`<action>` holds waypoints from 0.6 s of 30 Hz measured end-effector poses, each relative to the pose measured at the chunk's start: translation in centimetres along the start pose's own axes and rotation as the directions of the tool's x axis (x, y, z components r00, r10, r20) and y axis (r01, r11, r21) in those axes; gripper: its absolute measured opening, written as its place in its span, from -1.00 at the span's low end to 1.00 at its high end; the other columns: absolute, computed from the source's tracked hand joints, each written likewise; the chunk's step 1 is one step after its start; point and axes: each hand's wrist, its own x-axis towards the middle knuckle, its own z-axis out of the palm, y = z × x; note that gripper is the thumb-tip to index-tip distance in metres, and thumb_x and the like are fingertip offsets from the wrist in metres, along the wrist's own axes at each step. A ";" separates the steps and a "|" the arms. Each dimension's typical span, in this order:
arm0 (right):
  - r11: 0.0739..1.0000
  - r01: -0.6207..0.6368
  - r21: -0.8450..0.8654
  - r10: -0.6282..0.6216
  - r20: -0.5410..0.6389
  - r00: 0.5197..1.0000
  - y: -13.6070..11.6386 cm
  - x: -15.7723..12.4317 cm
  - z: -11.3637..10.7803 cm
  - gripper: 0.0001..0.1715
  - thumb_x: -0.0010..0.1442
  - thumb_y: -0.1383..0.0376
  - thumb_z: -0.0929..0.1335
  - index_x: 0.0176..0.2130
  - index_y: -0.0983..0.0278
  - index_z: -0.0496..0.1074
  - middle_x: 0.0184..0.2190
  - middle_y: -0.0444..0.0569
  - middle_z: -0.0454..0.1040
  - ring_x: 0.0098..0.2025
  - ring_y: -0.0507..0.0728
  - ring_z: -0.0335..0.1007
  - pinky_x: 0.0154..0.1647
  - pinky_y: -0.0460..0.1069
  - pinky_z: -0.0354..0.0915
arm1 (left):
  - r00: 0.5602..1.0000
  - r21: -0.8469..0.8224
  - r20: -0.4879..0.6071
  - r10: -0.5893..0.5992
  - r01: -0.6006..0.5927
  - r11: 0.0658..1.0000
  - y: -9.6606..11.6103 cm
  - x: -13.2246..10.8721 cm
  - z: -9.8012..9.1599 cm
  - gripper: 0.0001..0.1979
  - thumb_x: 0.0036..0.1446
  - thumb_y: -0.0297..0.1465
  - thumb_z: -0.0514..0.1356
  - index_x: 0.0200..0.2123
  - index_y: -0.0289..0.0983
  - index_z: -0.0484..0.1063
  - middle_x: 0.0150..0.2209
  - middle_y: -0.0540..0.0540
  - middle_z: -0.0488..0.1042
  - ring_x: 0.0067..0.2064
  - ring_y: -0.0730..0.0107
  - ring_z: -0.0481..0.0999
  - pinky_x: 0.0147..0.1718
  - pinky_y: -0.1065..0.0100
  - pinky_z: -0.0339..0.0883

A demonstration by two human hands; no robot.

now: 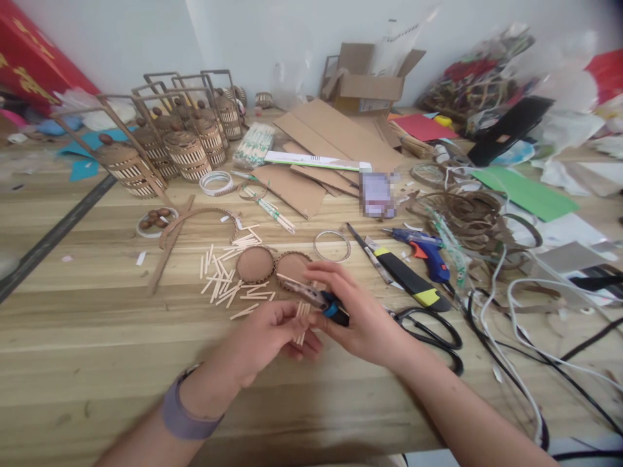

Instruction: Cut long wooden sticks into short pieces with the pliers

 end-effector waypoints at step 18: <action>0.955 0.021 -0.297 -0.059 -0.121 0.991 0.0 -0.6 3.0 -0.19 0.04 0.31 0.48 0.20 0.22 0.14 0.00 0.16 0.21 -0.03 0.29 0.38 -0.16 0.14 0.47 | 0.985 -0.277 -0.150 0.088 -0.128 0.952 -1.1 0.5 1.2 -0.80 -0.19 -0.35 0.42 -0.47 -0.30 0.51 -0.47 -0.01 0.54 -0.38 0.40 0.48 -0.36 0.44 0.31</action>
